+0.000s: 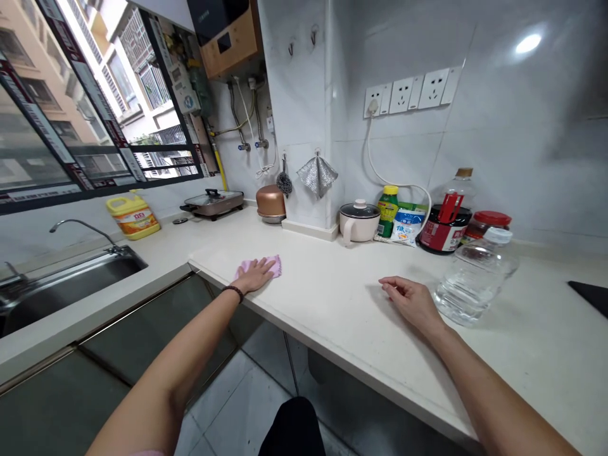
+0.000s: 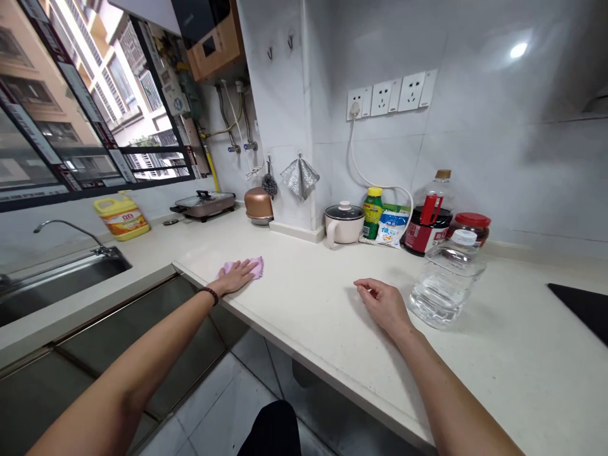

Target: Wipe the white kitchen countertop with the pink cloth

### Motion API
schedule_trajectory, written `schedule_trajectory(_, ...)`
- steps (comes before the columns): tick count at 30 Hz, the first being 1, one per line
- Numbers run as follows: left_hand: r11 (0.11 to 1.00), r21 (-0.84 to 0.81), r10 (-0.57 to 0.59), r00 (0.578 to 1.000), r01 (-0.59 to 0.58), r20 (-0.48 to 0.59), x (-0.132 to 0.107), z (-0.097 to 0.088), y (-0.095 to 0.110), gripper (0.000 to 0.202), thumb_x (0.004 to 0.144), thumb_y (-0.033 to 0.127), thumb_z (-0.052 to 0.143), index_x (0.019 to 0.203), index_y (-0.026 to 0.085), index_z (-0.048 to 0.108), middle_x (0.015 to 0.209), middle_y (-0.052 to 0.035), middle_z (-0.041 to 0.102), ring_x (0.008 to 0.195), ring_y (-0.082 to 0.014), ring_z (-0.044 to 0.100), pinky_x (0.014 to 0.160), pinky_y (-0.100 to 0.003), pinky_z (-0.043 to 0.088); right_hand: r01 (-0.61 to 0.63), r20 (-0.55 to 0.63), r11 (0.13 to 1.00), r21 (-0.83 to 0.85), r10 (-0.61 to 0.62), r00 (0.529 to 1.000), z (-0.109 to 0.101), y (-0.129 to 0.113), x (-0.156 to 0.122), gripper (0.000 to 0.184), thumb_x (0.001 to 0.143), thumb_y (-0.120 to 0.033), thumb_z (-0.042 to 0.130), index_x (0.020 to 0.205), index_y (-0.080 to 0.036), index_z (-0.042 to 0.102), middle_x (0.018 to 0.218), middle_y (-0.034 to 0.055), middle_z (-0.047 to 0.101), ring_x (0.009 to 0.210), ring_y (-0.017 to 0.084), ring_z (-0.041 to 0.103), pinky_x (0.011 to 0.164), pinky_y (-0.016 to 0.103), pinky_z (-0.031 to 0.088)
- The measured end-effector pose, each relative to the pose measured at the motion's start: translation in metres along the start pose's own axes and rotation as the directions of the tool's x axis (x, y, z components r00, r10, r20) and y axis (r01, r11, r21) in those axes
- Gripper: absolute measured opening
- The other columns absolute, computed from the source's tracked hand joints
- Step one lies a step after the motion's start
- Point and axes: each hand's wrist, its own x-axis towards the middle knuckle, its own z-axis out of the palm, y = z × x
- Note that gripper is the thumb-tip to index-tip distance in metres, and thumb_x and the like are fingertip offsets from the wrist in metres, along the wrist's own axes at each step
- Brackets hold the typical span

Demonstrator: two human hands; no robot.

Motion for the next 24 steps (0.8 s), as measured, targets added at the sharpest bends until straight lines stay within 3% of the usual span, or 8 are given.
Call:
schedule_trajectory(3, 0.996, -0.023, -0.090, 0.994, 0.089, -0.067, -0.002, 0.006, -0.016, 0.062, 0.099, 0.053, 0.021, 0.158, 0.038, 0.023, 0.166, -0.0024, 0.016, 0.151, -0.0377, 0.013, 0.110, -0.072, 0.018, 0.000, -0.009, 1.000, 0.006, 0.000, 1.000, -0.002, 0.000, 0.000, 0.037, 0.087, -0.047, 0.057, 0.105, -0.020, 0.076, 0.077, 0.0020, 0.072, 0.066, 0.018, 0.063, 0.062, 0.029, 0.046)
schedule_trajectory(6, 0.993, -0.038, -0.118, 0.986, 0.115, -0.118, -0.010, 0.016, -0.003, 0.062, 0.099, 0.052, 0.021, 0.158, 0.034, 0.025, 0.166, -0.0038, 0.018, 0.150, -0.0378, 0.015, 0.112, -0.071, 0.014, 0.028, -0.012, 1.000, 0.008, -0.028, 1.000, -0.002, -0.003, -0.001, 0.040, 0.087, -0.049, 0.058, 0.105, -0.019, 0.075, 0.079, 0.0033, 0.072, 0.065, 0.018, 0.062, 0.062, 0.030, 0.047)
schedule_trajectory(10, 0.998, -0.040, 0.050, 0.984, -0.058, -0.168, -0.025, 0.029, 0.031, 0.060, 0.099, 0.052, 0.024, 0.156, 0.036, 0.028, 0.165, -0.0008, 0.022, 0.150, -0.0354, 0.016, 0.115, -0.066, 0.010, 0.112, -0.049, 0.993, 0.027, -0.111, 0.993, 0.005, -0.017, -0.005, 0.043, 0.085, -0.050, 0.062, 0.109, -0.017, 0.073, 0.084, 0.0061, 0.072, 0.067, 0.017, 0.061, 0.062, 0.030, 0.050)
schedule_trajectory(14, 0.983, -0.087, 0.136, 0.965, -0.159, -0.225, -0.032, 0.034, 0.049, 0.059, 0.098, 0.052, 0.027, 0.154, 0.034, 0.034, 0.163, -0.0017, 0.027, 0.149, -0.0341, 0.018, 0.116, -0.063, 0.007, 0.246, -0.190, 0.969, -0.001, -0.241, 0.952, 0.008, -0.041, -0.008, 0.048, 0.083, -0.051, 0.065, 0.117, -0.017, 0.067, 0.102, 0.0097, 0.072, 0.081, 0.021, 0.066, 0.077, 0.037, 0.055)
schedule_trajectory(17, 0.974, -0.152, 0.126, 0.959, -0.168, -0.252, -0.031, 0.034, 0.049, 0.057, 0.097, 0.050, 0.032, 0.151, 0.033, 0.039, 0.161, -0.0023, 0.032, 0.148, -0.0344, 0.019, 0.116, -0.062, 0.006, 0.319, -0.407, 0.938, -0.137, -0.346, 0.845, -0.007, -0.060, -0.012, 0.056, 0.082, -0.052, 0.067, 0.125, -0.017, 0.061, 0.120, 0.0132, 0.066, 0.104, 0.027, 0.064, 0.093, 0.045, 0.052)
schedule_trajectory(20, 0.964, -0.208, 0.101, 0.954, -0.164, -0.283, -0.030, 0.035, 0.046, 0.055, 0.096, 0.047, 0.035, 0.148, 0.032, 0.043, 0.159, -0.0040, 0.037, 0.146, -0.0347, 0.021, 0.115, -0.062, 0.005, 0.295, -0.629, 0.918, -0.264, -0.396, 0.669, -0.047, -0.066, -0.025, 0.075, 0.076, -0.054, 0.073, 0.136, -0.015, 0.051, 0.136, 0.0167, 0.055, 0.125, 0.033, 0.054, 0.104, 0.051, 0.046)
schedule_trajectory(22, 0.960, -0.229, 0.085, 0.950, -0.159, -0.302, -0.031, 0.035, 0.046, 0.054, 0.095, 0.047, 0.036, 0.146, 0.032, 0.045, 0.157, -0.0049, 0.038, 0.145, -0.0351, 0.022, 0.115, -0.062, 0.004, 0.230, -0.730, 0.928, -0.293, -0.372, 0.574, -0.084, -0.056, -0.038, 0.089, 0.071, -0.057, 0.076, 0.142, -0.016, 0.043, 0.143, 0.0181, 0.049, 0.131, 0.036, 0.049, 0.107, 0.054, 0.043)
schedule_trajectory(24, 0.959, -0.235, 0.076, 0.946, -0.156, -0.315, -0.031, 0.036, 0.047, 0.052, 0.095, 0.048, 0.037, 0.144, 0.033, 0.047, 0.156, -0.0051, 0.040, 0.144, -0.0351, 0.024, 0.115, -0.062, 0.004, 0.100, -0.793, 0.958, -0.269, -0.279, 0.541, -0.119, -0.034, -0.052, 0.097, 0.067, -0.059, 0.079, 0.146, -0.019, 0.037, 0.148, 0.0182, 0.044, 0.133, 0.037, 0.047, 0.108, 0.057, 0.043)
